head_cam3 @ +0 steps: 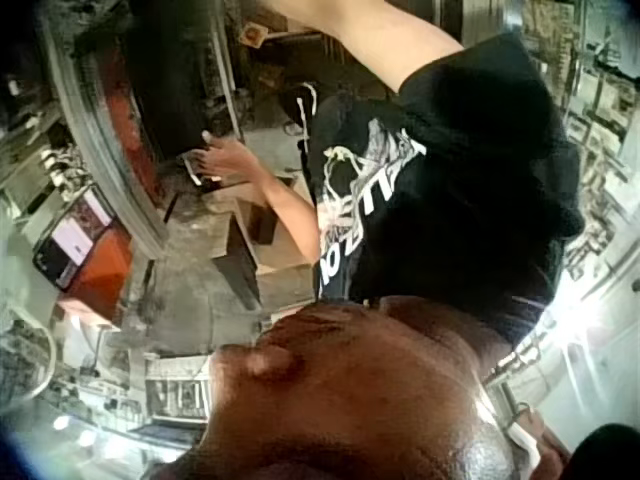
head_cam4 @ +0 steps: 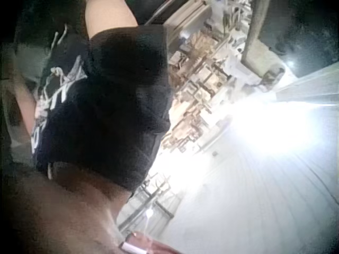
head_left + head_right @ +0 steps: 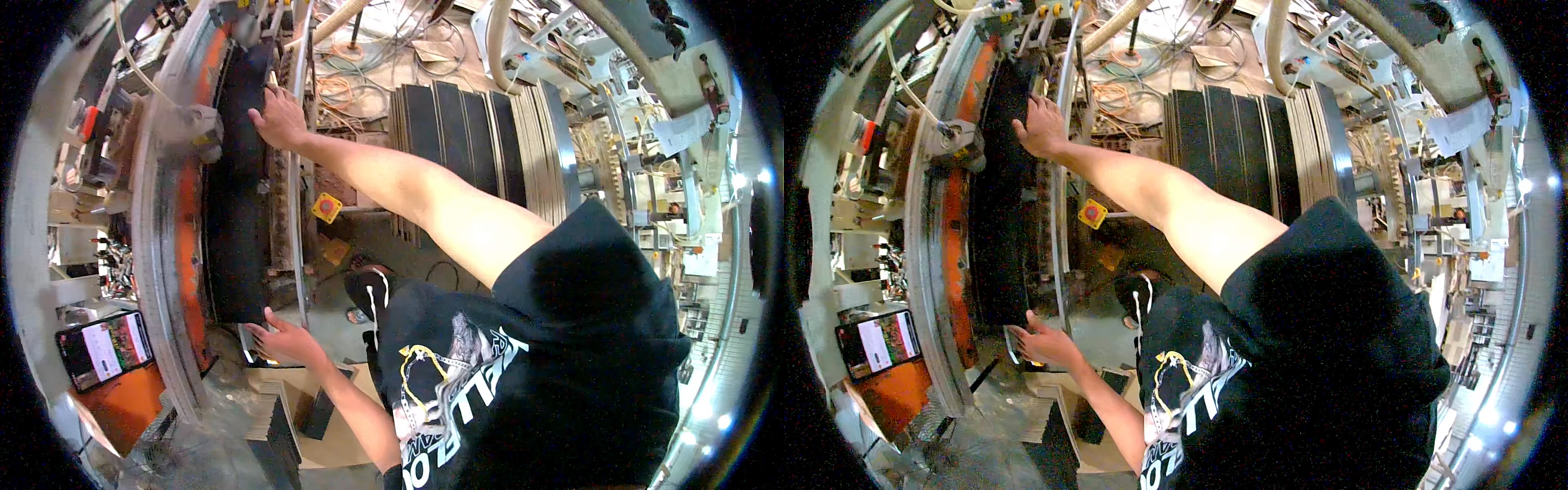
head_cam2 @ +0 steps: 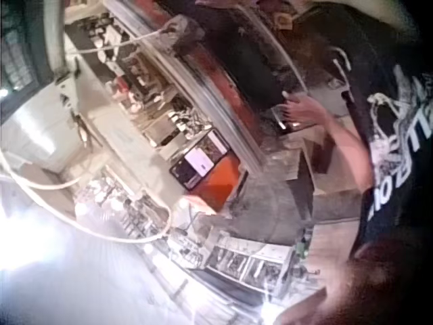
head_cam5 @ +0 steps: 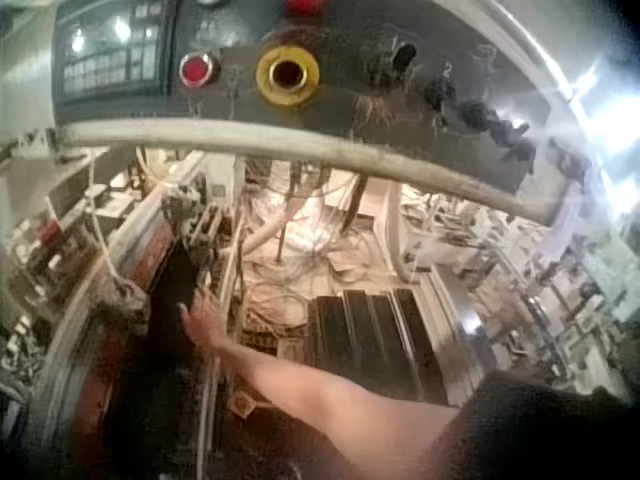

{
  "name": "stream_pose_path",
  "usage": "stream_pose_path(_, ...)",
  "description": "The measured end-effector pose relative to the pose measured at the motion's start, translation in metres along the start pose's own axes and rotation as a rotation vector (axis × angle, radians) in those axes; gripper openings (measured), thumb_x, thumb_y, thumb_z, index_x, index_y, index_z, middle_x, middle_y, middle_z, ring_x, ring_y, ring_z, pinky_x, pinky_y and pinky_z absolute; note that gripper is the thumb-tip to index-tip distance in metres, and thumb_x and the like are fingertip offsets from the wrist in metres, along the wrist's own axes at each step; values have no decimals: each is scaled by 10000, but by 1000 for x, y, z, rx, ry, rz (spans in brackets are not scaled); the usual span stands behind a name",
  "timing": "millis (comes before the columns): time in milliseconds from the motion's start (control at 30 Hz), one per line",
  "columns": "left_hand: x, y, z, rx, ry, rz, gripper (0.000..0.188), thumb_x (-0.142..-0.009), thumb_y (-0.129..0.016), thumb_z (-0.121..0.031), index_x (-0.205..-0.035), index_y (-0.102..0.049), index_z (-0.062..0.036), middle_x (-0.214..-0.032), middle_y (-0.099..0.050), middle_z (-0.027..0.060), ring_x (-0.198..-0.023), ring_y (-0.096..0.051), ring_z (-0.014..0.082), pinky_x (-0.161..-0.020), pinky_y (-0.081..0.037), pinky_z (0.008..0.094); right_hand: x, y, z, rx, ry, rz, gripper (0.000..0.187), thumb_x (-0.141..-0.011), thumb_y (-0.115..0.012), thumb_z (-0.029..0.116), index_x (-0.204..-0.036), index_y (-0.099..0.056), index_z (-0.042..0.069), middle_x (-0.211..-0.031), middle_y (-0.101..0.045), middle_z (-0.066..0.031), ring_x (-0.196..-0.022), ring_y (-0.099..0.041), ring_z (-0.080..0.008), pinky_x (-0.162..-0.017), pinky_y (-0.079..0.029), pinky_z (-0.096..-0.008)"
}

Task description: The person feeds wooden boards into an edge-banding machine by hand and stacks the processed boards onto a pile on the floor.

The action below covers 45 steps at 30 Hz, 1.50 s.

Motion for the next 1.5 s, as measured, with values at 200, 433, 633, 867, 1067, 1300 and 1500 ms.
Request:
stream_pose_path(200, -2, -7, 7, -93, -76, 11, 647, -988, -542, -468, -1344, -540, 72, -1249, -611, 281, -1131, -550, 458, -1004, -389, 524, 1, 11, 1, 61, 1, -30, 673, -964, -548, 444, -1399, -439, -58, -1505, -411, -194, -1386, -368, -381, -1159, -299, -450)
stream_pose_path(433, -1, -7, 19, -174, -31, -3, 757, -988, -469, -562, -1449, -421, 36, -1369, -555, 250, -1202, -549, 446, -990, -414, 531, 16, 11, 18, 75, -41, 23, 687, -949, -578, 436, -1426, -418, -32, -1473, -433, -204, -1375, -381, -375, -1160, -303, -455)
stream_pose_path(633, 4, -24, 26, 125, -96, -119, 765, -981, -513, -556, -1434, -441, 57, -1396, -511, 270, -1269, -467, 501, -1095, -357, 581, 14, 15, 11, 21, -36, -20, 675, -949, -577, 422, -1425, -424, -30, -1504, -414, -176, -1390, -367, -367, -1166, -296, -452)
stream_pose_path(867, 1, -6, 4, -145, -82, -10, 725, -1016, -449, -508, -1475, -373, 49, -1397, -520, 265, -1250, -491, 480, -1070, -349, 557, 5, 24, 18, 49, -101, 64, 597, -988, -518, 370, -1445, -405, 3, -1537, -378, -149, -1399, -362, -363, -1173, -282, -459)
stream_pose_path(1067, -2, -17, 15, -211, -72, 59, 690, -1034, -427, -460, -1499, -331, 40, -1432, -493, 257, -1259, -487, 469, -1085, -321, 549, 12, 35, 21, 35, -119, 53, 581, -1010, -464, 374, -1449, -402, -2, -1530, -387, -161, -1416, -345, -365, -1180, -269, -459)
stream_pose_path(1300, 1, -9, 17, -218, -70, -18, 680, -1021, -474, -392, -1495, -302, 65, -1317, -551, 289, -1182, -525, 466, -1078, -324, 567, 16, 21, 30, 60, -77, 44, 559, -1003, -462, 349, -1413, -423, -28, -1526, -388, -168, -1387, -381, -368, -1157, -294, -462)
stream_pose_path(1500, -1, -13, -3, -216, -68, 13, 695, -1017, -476, -405, -1498, -297, 64, -1264, -584, 300, -1166, -534, 467, -1081, -324, 564, 8, 25, 7, 94, -43, -18, 548, -1012, -428, 346, -1388, -440, -54, -1503, -400, -191, -1330, -436, -382, -1137, -307, -466)
Point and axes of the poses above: each hand's wrist, its own x-axis away from the middle knuckle, its own y-axis out of the back of the hand, z = x × y, the point moved 1 cm from there along -x, towards the middle knuckle
